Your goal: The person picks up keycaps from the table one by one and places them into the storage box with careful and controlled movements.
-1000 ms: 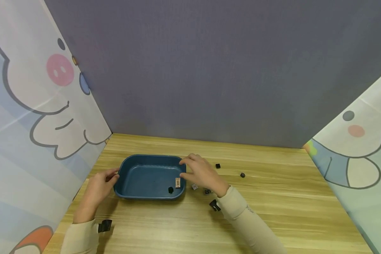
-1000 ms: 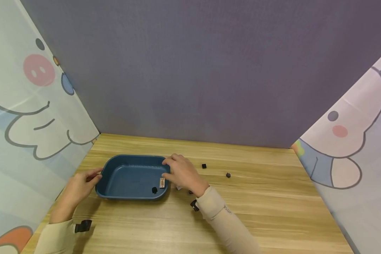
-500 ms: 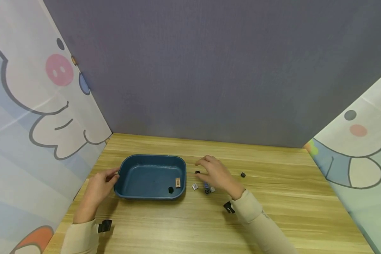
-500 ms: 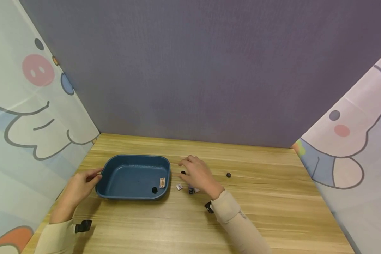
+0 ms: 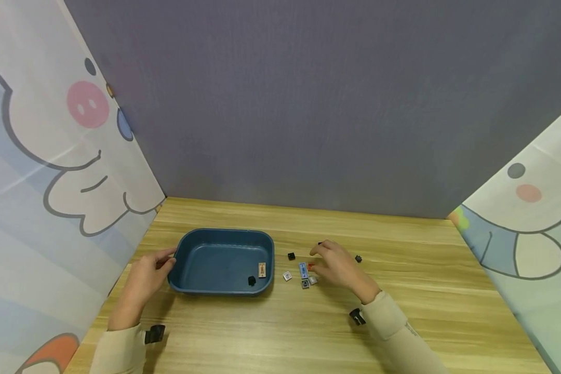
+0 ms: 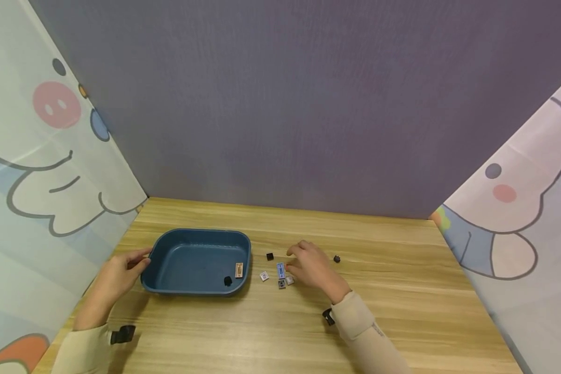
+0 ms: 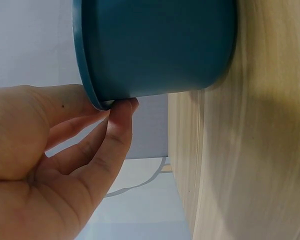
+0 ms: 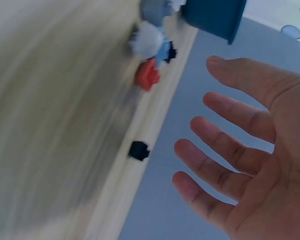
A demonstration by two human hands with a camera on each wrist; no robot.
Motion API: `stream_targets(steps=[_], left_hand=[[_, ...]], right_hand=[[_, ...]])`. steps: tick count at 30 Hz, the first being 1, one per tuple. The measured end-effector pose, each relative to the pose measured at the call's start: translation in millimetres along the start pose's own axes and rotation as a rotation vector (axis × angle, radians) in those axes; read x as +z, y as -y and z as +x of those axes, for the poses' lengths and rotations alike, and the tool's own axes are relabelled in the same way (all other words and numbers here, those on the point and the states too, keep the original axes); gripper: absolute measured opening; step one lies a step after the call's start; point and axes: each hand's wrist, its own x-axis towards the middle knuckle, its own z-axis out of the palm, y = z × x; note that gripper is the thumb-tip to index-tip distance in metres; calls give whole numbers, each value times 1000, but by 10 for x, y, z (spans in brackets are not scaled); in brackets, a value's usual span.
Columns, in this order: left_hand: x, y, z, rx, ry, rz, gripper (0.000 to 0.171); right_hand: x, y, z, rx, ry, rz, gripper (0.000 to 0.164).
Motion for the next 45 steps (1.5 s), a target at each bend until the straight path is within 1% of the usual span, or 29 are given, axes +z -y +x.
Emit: stream_targets(steps=[11,19,27,32,39,45], left_hand=[[-5,4,1,-13,21,-4,32],[0,10,-3,-12,23,-8,32],[17,7,-2,19,-21,9,31],[22,6,-3,23,-24,11,30],[22,9,-9,4,-11,9,31],[19,15,-1,7,-17,12,31]], right_hand=[[141,-129,-90,35,9,-13,27],[231,-154,-96,87,19,-70,22],[258,-139,-87,83,9,-121,18],[283,-140,-80,73,7,-130,20],[300,-139,-73,103,23,-132,16],[299,-147,-61,106,25,-135,15]])
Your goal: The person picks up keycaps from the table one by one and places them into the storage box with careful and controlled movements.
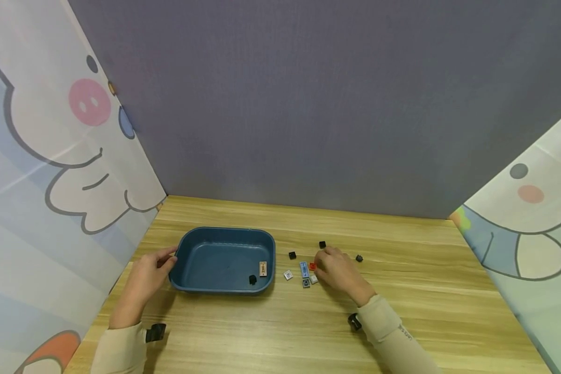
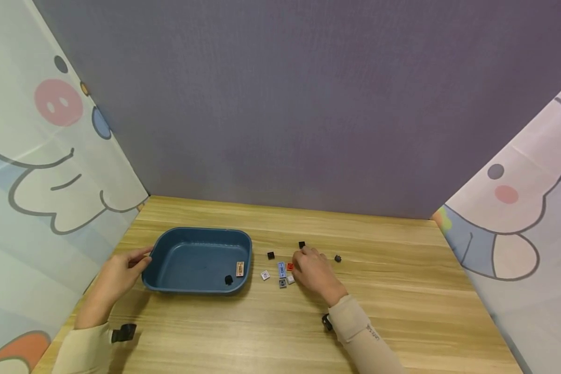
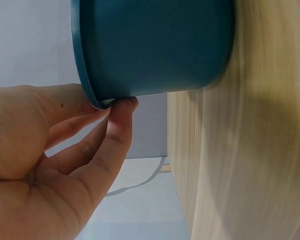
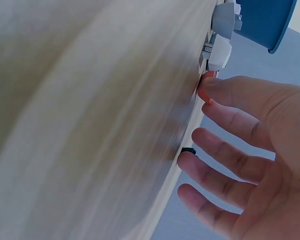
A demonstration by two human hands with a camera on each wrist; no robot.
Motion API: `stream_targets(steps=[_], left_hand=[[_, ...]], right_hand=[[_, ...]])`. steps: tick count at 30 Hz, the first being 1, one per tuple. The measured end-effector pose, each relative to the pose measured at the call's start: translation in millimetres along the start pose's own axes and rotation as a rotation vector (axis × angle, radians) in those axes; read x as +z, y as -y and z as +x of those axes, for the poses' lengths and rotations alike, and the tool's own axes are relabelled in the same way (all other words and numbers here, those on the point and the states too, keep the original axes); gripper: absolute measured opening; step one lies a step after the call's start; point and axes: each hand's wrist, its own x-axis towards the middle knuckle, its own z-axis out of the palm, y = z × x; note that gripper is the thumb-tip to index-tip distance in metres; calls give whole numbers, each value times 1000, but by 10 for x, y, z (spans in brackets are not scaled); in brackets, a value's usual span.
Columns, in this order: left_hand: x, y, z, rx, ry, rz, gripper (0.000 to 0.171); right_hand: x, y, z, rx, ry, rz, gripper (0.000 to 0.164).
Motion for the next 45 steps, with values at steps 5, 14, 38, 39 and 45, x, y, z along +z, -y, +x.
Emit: stream_targets(steps=[5,14,38,39,45], left_hand=[[2,0,5,2,1,3,31],[3,-1,2,-14,16,6,32],[20,25,5,-13,17,-7,32],[20,25,5,-17,20,-7,32],[14,17,3,-25,26,-15,32]], right_hand=[[-32,10,4,1,-1,7,14],[-127,59,32,-64,-79,20,15],[-381,586,360,-145,-70,24,17],[-378,615,378,-151,-68,18,17],[-365,793,436,-201,-57,5,16]])
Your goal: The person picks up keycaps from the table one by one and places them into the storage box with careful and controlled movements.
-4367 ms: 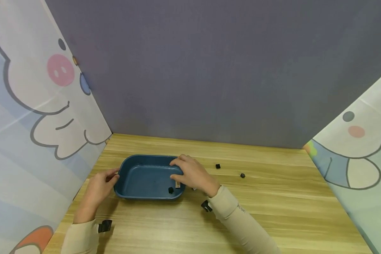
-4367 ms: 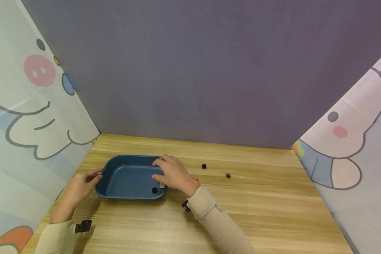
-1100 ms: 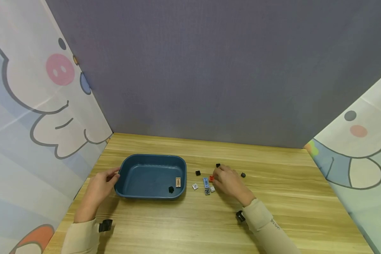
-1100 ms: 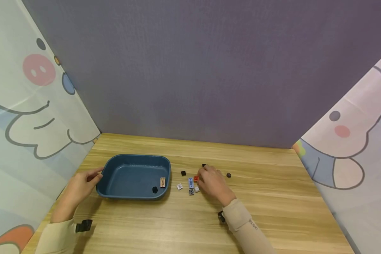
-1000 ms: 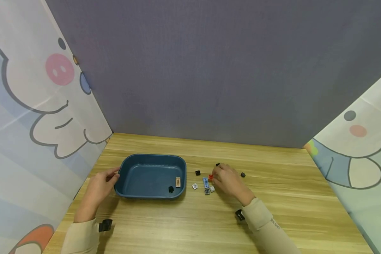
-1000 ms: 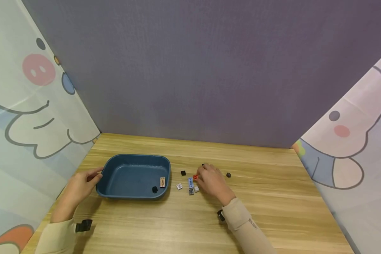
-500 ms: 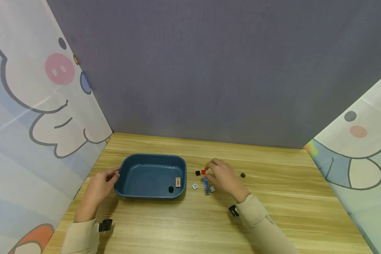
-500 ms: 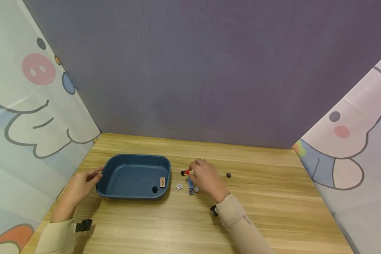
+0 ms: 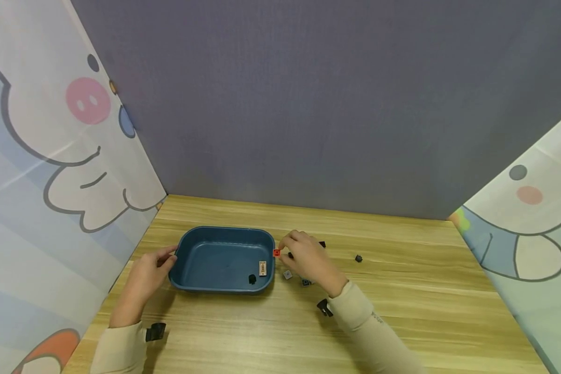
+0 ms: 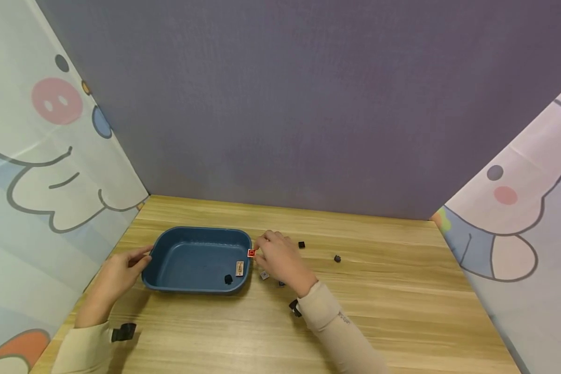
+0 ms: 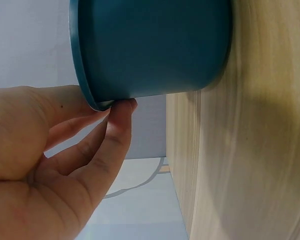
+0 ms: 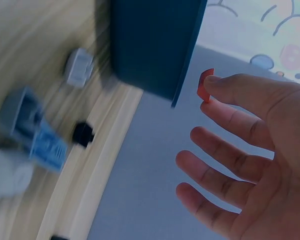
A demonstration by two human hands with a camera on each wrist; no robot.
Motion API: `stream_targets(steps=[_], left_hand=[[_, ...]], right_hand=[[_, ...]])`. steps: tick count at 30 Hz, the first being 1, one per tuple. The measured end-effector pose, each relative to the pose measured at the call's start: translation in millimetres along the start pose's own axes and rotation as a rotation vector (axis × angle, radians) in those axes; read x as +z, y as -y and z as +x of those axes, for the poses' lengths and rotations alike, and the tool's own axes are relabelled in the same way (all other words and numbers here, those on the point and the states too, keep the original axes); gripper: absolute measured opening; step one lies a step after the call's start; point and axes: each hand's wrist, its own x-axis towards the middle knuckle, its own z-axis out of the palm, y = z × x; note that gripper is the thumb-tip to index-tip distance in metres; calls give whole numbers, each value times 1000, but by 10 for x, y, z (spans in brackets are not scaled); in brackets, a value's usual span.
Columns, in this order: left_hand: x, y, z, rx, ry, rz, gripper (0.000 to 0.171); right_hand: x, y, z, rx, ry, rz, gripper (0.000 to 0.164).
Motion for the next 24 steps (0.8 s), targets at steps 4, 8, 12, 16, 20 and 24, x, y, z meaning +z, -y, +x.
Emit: stream_targets(steps=[4,8,12,16,20,24], left_hand=[[-4,-4,-4,2,-7,0,32],[-3,-5,-4,6,-9,3,32],[1,-8,-1,17,-13,1,32],[-5,-8,-4,13,-6,-2,32],[-7,-3,-7,6,-1,-6,33],[-3,-3,-10,11,-8,-4,32]], right_hand=[[21,112,39,-37,11,0,16],[46,213,56,-79,22,-13,17],[88,271,42,-102,38,-22,18],[122,291,23,-95,50,-14,17],[133,302,10,-95,51,-2,19],[144,298,2,-95,46,4,23]])
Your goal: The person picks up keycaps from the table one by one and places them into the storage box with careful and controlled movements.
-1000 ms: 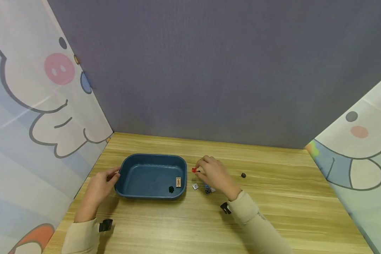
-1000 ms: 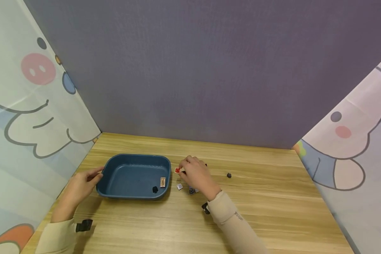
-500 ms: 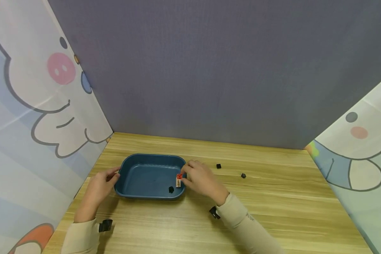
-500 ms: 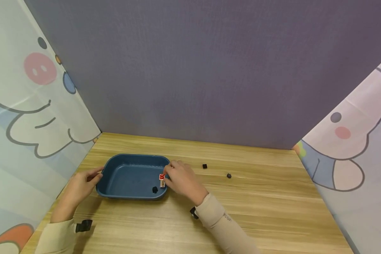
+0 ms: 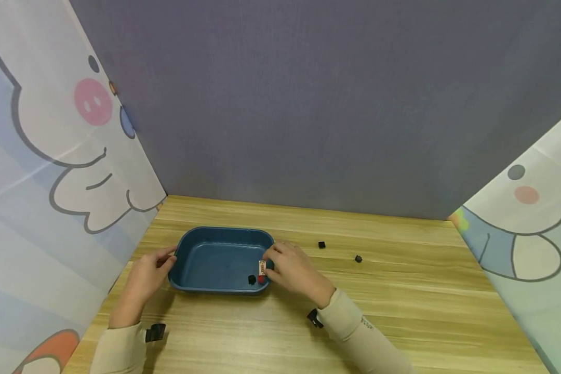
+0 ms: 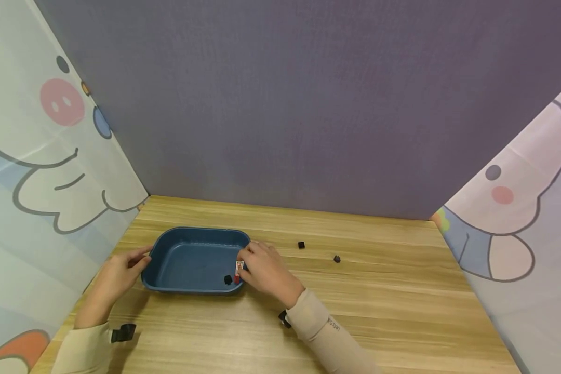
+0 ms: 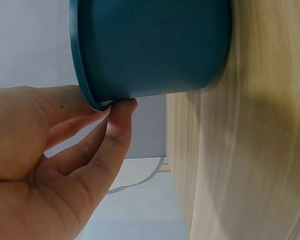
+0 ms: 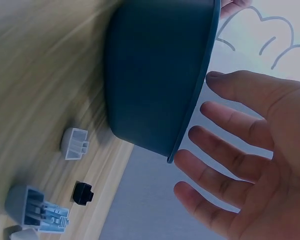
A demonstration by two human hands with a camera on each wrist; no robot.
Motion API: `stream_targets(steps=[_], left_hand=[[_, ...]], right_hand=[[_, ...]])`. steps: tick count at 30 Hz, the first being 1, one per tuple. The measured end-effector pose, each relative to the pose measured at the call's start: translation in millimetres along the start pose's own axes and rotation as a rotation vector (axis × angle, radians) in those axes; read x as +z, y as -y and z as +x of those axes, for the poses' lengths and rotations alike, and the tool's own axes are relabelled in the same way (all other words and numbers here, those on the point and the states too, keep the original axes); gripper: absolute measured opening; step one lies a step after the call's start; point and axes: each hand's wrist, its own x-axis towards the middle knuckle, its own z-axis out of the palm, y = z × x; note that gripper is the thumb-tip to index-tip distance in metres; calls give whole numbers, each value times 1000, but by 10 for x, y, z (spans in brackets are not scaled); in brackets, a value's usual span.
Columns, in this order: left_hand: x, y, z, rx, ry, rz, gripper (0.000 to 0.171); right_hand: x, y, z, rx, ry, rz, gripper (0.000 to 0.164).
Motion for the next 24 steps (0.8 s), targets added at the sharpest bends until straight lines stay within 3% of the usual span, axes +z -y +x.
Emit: stream_targets(steps=[11,24], left_hand=[[3,-2,1,0,-2,2,32],[6,9,16,23,-13,9,32]], right_hand=[[-24,-128,-28,24,-38,27,21],[-65,-467,-175,99,-91,46,20]])
